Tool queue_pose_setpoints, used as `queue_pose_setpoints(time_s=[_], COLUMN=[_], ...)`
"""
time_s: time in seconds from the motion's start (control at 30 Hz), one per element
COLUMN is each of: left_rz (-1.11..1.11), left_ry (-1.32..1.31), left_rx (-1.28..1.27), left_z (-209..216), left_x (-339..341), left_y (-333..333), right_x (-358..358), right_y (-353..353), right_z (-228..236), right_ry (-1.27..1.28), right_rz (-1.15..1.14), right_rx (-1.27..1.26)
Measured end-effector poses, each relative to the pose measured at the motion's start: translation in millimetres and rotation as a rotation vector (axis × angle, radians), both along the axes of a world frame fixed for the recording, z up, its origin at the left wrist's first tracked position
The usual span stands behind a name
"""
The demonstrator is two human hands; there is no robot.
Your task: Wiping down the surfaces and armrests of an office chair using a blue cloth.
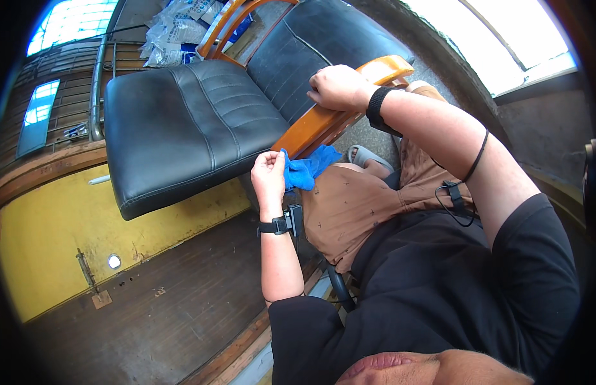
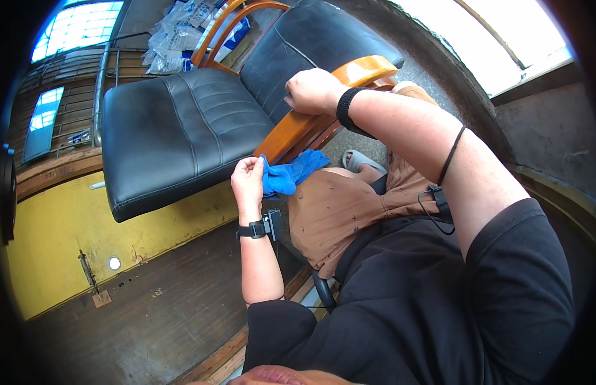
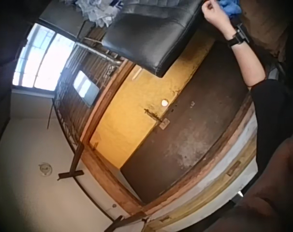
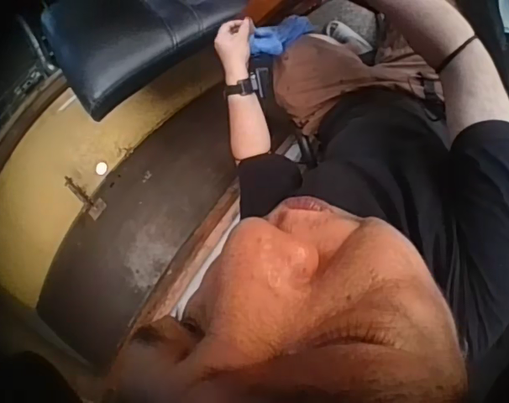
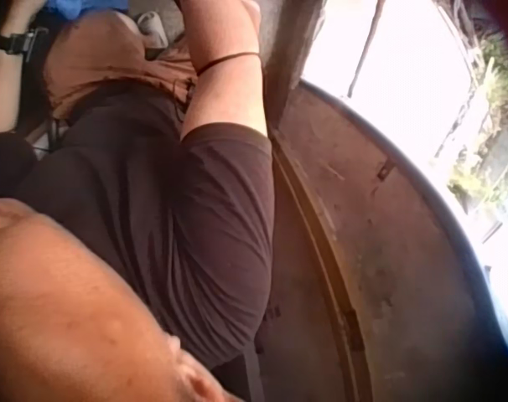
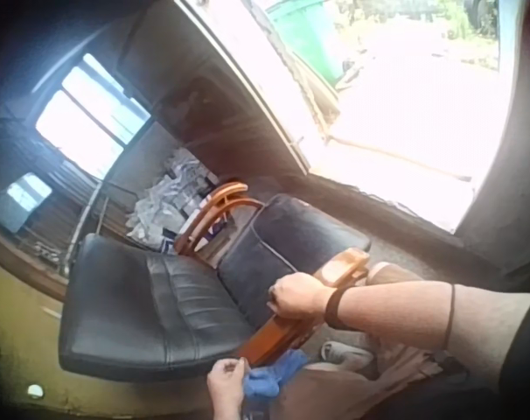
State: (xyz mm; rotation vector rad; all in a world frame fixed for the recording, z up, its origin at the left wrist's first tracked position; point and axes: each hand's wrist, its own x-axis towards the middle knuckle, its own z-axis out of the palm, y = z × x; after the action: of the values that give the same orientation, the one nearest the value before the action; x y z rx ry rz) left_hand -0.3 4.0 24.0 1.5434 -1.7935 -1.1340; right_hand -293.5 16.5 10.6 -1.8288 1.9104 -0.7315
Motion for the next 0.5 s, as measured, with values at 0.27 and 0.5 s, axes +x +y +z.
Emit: queue_pose_setpoints(time_s=[0.27,0.5], left_rz=[-0.036,-0.025], left_ry=[-0.089,-0.108], left_rx=[0.054,0.154], left_z=[6,11], left_x=[7,6], left_y=[-10,-18], right_x=[4,5], right_y=[-1,-2], right_z=[-2,-2], right_ry=[0.033,0.032], right_rz=[0.009,-0.001], right_rx=[-0.058,-0.035])
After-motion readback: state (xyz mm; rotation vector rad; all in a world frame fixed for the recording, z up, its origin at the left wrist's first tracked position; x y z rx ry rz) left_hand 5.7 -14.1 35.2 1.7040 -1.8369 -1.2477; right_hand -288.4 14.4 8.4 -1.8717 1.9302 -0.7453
